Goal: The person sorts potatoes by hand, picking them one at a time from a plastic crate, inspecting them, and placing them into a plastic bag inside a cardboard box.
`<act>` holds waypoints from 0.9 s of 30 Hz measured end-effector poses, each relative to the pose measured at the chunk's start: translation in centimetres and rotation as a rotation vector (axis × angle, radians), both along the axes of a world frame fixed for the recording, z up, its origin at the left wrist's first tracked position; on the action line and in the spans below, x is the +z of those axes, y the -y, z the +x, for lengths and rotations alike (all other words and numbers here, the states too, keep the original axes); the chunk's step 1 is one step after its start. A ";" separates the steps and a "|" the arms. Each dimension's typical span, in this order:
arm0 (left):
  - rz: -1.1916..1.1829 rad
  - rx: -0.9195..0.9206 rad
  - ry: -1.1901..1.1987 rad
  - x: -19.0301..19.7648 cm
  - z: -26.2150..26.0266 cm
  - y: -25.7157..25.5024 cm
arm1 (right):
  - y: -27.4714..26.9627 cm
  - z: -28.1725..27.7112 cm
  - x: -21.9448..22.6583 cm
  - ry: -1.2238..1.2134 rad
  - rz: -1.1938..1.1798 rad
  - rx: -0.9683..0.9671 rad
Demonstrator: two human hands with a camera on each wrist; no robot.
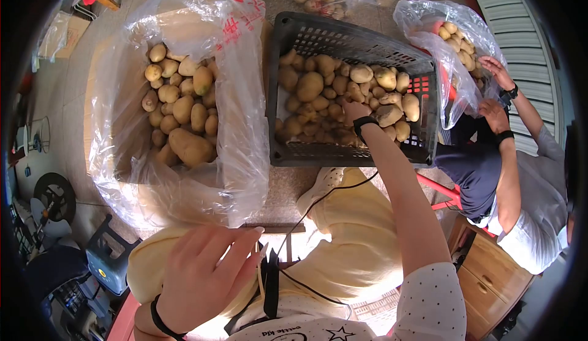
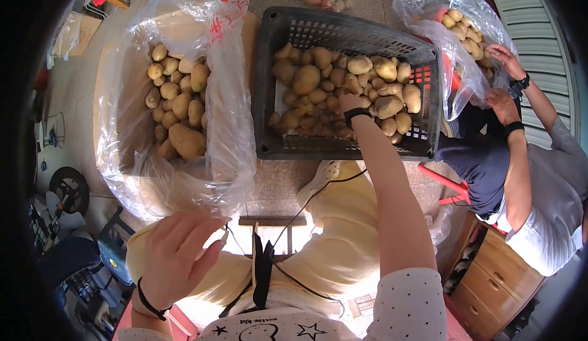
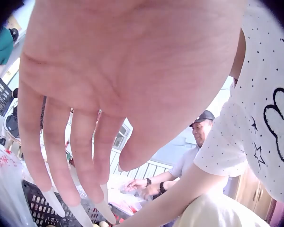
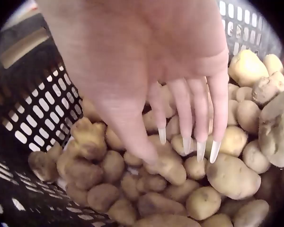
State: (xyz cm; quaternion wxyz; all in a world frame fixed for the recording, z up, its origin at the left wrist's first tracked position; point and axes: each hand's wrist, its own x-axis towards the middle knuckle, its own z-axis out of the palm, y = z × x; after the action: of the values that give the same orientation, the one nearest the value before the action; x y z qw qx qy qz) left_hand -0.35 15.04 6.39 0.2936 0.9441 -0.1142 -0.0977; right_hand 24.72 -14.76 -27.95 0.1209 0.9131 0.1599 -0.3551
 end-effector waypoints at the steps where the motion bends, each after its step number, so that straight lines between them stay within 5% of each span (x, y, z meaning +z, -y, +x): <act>1: -0.001 -0.003 0.004 -0.1 -0.1 0.0 | 0.0 0.0 -0.1 -0.001 -0.003 0.002; 4: 0.013 0.001 0.026 -0.2 -0.4 -0.2 | 0.0 -0.1 -1.4 -0.097 -0.099 0.037; 12: 0.044 0.006 0.030 -0.6 -0.8 0.0 | 0.1 -1.5 -4.8 0.212 -0.063 0.226; 15: 0.060 0.016 0.024 -0.5 -0.8 -0.1 | -0.5 -1.2 -4.2 0.159 -0.031 0.133; 19: 0.042 0.039 0.057 -0.6 -0.6 -0.2 | -0.5 -1.0 0.0 0.299 0.129 0.219; 22: -0.010 0.065 0.049 -0.7 -0.7 -0.4 | -2.4 -0.3 6.6 0.179 0.356 0.107; 27: -0.081 0.053 0.041 -0.4 -1.4 -0.1 | -5.3 -3.6 16.6 -0.125 1.027 -0.411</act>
State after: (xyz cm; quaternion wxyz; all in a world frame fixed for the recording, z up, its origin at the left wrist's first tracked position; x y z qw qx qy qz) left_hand -1.73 15.19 6.00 0.3316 0.9359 -0.0991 -0.0657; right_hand 21.10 -9.49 -11.33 -0.4209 0.8445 0.1379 -0.3011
